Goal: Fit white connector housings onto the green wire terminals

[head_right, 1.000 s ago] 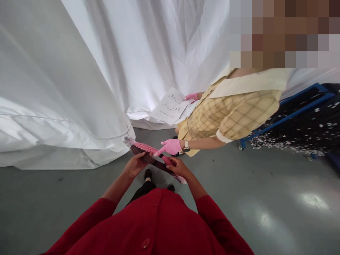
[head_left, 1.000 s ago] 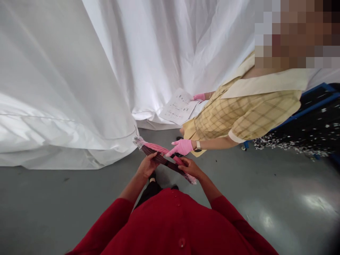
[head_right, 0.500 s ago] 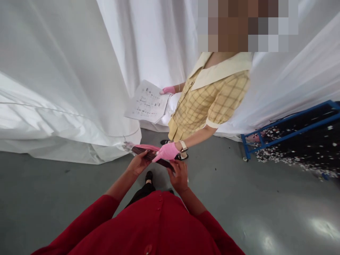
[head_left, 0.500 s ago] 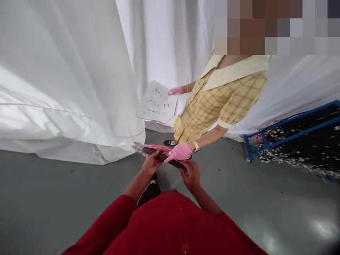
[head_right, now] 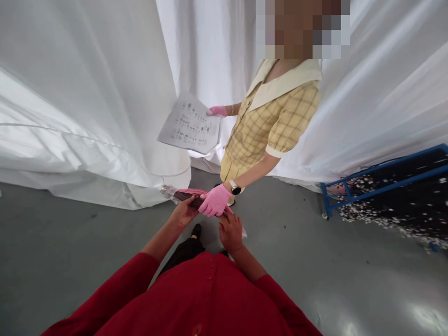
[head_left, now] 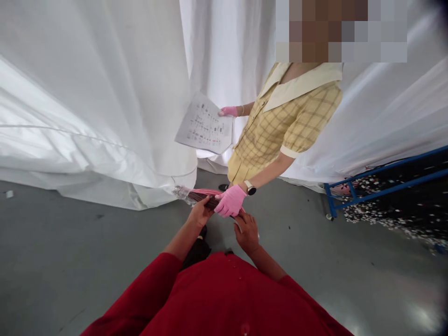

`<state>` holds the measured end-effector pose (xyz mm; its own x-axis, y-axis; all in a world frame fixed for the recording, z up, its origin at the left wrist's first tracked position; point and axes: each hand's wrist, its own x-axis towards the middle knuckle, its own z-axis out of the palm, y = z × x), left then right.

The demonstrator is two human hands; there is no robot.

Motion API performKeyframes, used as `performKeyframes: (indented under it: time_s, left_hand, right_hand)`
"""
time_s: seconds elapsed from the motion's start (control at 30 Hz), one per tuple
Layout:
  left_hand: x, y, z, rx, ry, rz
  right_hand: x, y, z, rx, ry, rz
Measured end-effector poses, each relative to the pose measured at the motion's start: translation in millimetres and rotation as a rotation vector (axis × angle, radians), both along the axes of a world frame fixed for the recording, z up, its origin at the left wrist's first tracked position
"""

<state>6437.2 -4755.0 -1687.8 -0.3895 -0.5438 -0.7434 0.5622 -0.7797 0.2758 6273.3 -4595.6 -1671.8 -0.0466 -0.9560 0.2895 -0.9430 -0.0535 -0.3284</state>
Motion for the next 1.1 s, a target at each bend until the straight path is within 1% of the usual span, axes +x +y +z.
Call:
performKeyframes:
  time_s: [0.17, 0.37, 0.53, 0.73, 0.83, 0.93, 1.1]
  left_hand:
    - [8.6, -11.5, -2.8, 0.012, 0.038, 0.004]
    - [24.8, -24.7, -13.0, 0.037, 0.091, 0.053]
    - [42.4, -24.7, -22.9, 0.064, 0.127, 0.072]
    - [59.5, -26.9, -28.9, 0.059, 0.161, 0.067]
    - [64.3, -27.6, -28.9, 0.046, 0.169, 0.055]
    - [66.1, -26.7, -25.9, 0.034, 0.178, 0.03]
    - [61.6, -23.7, -19.2, 0.029, 0.181, -0.062]
  right_hand:
    - [9.6, -2.6, -5.9, -0.055, -0.076, -0.039]
    - [34.9, 0.3, -16.5, -0.119, -0.186, -0.176]
    - [55.2, 9.1, -25.4, -0.086, -0.297, -0.27]
    - [74.7, 17.7, -36.3, -0.02, -0.407, -0.365]
    - [84.9, 18.2, -40.4, 0.013, -0.451, -0.396]
    - [91.7, 18.1, -41.4, 0.042, -0.488, -0.422]
    - [98.4, 26.0, -42.4, 0.087, -0.536, -0.486]
